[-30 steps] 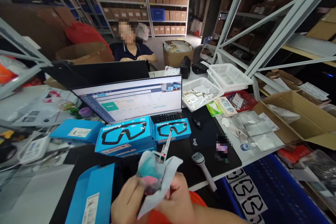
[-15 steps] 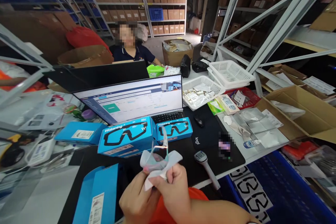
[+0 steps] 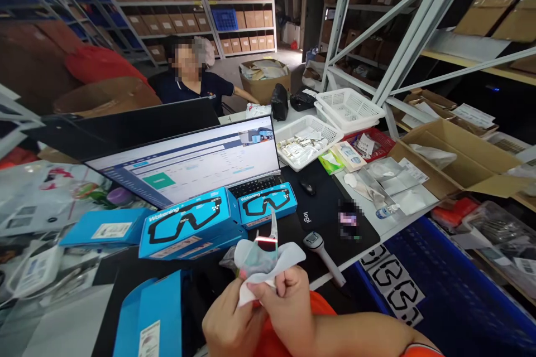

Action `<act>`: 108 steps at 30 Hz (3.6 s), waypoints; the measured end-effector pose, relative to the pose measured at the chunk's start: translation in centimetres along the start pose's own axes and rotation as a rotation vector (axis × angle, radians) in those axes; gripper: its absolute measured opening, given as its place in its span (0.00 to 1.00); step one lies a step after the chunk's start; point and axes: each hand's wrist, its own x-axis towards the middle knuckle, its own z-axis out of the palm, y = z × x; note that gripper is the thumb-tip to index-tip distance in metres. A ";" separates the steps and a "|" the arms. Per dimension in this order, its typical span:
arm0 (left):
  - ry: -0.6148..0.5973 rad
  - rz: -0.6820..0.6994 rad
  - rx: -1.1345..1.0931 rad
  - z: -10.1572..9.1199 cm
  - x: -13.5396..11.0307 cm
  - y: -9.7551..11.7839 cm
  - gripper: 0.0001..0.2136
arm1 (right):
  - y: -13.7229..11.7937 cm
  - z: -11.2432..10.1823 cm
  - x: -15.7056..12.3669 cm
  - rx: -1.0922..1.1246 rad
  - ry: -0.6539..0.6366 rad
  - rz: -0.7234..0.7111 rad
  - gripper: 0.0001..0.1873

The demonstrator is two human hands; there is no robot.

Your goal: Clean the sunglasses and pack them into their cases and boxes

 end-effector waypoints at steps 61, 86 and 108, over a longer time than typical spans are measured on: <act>-0.138 -0.070 -0.105 0.1 -1.3 -0.3 0.05 | 0.9 -2.3 -0.1 0.004 -0.266 -0.026 0.37; -0.130 -0.049 -0.126 -0.5 -0.8 -0.9 0.04 | 0.1 -1.0 2.2 0.254 -0.096 0.236 0.31; -0.305 -0.056 -0.419 -3.0 1.0 -5.4 0.10 | -8.5 -12.7 6.5 -0.635 -0.636 -0.117 0.22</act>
